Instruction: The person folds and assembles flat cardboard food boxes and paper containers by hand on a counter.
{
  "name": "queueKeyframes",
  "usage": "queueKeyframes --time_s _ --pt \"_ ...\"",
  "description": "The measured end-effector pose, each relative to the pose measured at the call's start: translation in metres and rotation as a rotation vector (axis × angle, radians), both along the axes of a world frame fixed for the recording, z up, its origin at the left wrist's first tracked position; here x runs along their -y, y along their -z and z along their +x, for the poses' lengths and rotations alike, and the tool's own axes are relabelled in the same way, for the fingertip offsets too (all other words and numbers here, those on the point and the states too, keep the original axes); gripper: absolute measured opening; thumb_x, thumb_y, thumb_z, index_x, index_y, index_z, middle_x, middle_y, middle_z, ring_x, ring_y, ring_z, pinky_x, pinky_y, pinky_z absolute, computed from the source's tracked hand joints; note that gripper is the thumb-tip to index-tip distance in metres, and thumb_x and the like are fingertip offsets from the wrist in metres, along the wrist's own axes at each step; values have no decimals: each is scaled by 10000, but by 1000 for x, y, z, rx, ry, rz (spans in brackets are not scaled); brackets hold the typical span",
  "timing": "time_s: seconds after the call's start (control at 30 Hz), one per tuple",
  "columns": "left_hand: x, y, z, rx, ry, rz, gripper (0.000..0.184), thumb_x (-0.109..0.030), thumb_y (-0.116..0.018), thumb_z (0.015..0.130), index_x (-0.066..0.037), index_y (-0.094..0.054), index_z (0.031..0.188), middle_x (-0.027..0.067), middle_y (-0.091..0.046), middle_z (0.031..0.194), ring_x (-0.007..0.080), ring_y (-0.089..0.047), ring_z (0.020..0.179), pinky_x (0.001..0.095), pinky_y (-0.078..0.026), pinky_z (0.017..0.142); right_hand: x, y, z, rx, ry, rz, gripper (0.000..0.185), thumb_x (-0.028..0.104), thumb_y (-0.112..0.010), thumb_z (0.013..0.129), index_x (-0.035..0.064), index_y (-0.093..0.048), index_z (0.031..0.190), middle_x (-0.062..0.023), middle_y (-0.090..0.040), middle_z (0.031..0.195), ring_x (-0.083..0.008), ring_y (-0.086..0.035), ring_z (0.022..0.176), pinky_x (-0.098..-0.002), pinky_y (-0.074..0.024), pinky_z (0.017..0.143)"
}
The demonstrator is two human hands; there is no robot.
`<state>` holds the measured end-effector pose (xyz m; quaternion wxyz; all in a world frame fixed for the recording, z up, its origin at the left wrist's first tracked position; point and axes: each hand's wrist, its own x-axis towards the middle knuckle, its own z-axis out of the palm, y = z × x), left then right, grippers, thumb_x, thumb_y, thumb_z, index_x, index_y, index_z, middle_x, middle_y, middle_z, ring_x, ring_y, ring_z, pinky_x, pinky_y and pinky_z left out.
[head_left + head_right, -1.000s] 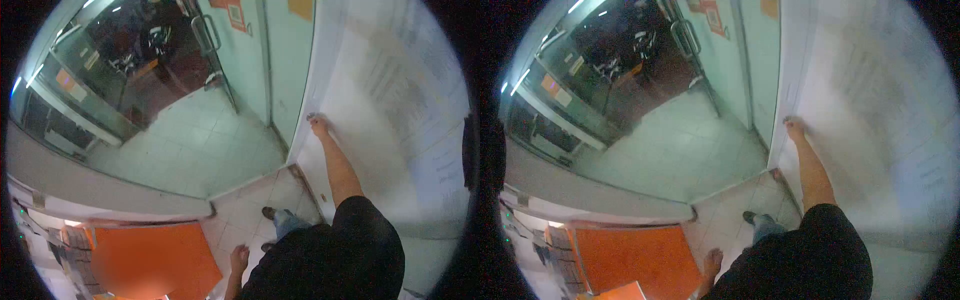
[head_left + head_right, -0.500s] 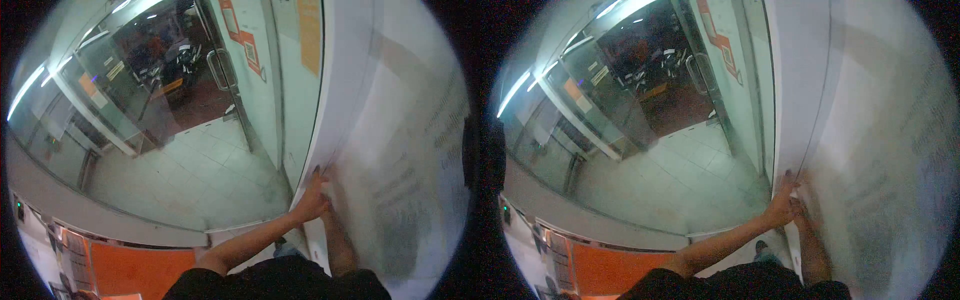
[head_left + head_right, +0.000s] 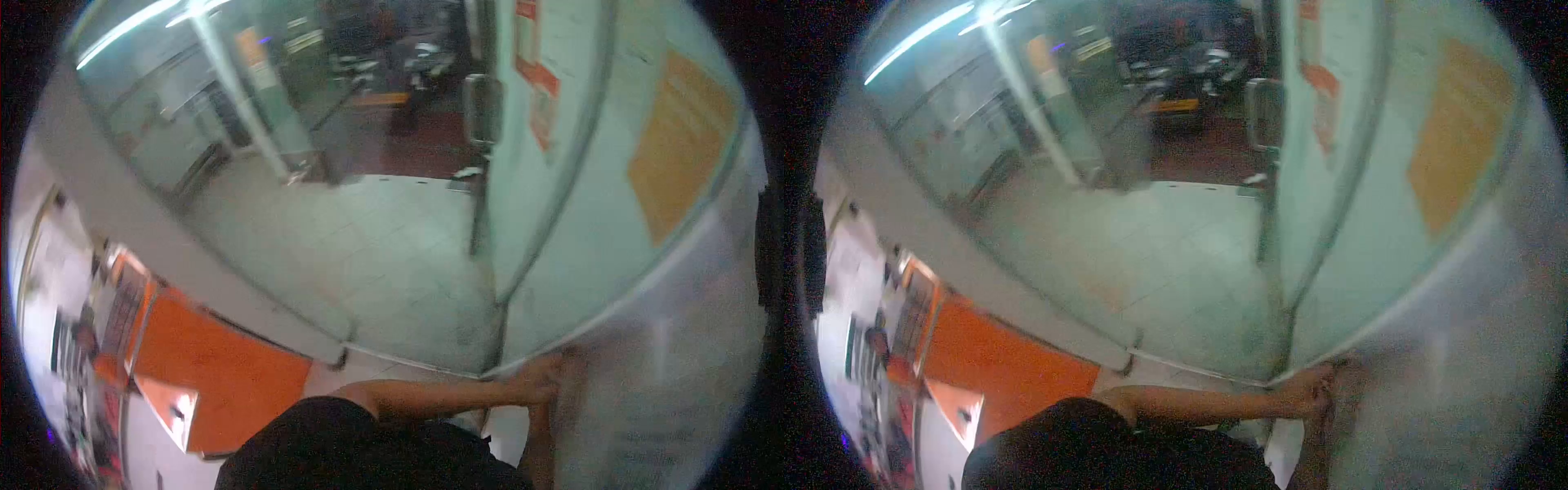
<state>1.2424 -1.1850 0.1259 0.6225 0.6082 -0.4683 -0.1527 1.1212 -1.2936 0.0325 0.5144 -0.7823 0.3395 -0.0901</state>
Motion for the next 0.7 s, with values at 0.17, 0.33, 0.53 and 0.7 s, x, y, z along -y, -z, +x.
queueKeyframes --time_s 0.17,0.33,0.53,0.7 --pt "6 -29 -8 -41 -10 -198 398 -193 -638 769 -40 -621 1136 180 -684 1038 330 -630 852 484 -519 788 0 9 -9 18 33 11 443 395 -584 1018 20 -665 1239 -158 -682 1211 -316 -643 1159 -437 -480 1018" --pt "1 -42 10 26 75 -40 421 -254 -677 797 -23 -633 1147 173 -681 1026 341 -640 912 465 -508 828 -10 28 6 52 10 -3 435 387 -579 1020 21 -663 1240 -160 -686 1200 -317 -647 1149 -438 -485 1010" --pt "13 -35 20 -3 206 37 309 -271 -690 865 -9 -647 1024 172 -664 952 332 -644 922 453 -498 814 -14 25 24 17 15 -29 425 378 -573 1023 23 -662 1240 -162 -690 1187 -319 -653 1136 -438 -490 1000" --pt "-17 -93 8 -49 65 123 247 -213 -674 883 5 -658 998 160 -662 909 304 -633 858 418 -496 748 -20 24 30 4 20 -40 417 370 -568 1026 24 -660 1240 -164 -693 1176 -320 -658 1125 -438 -494 992"
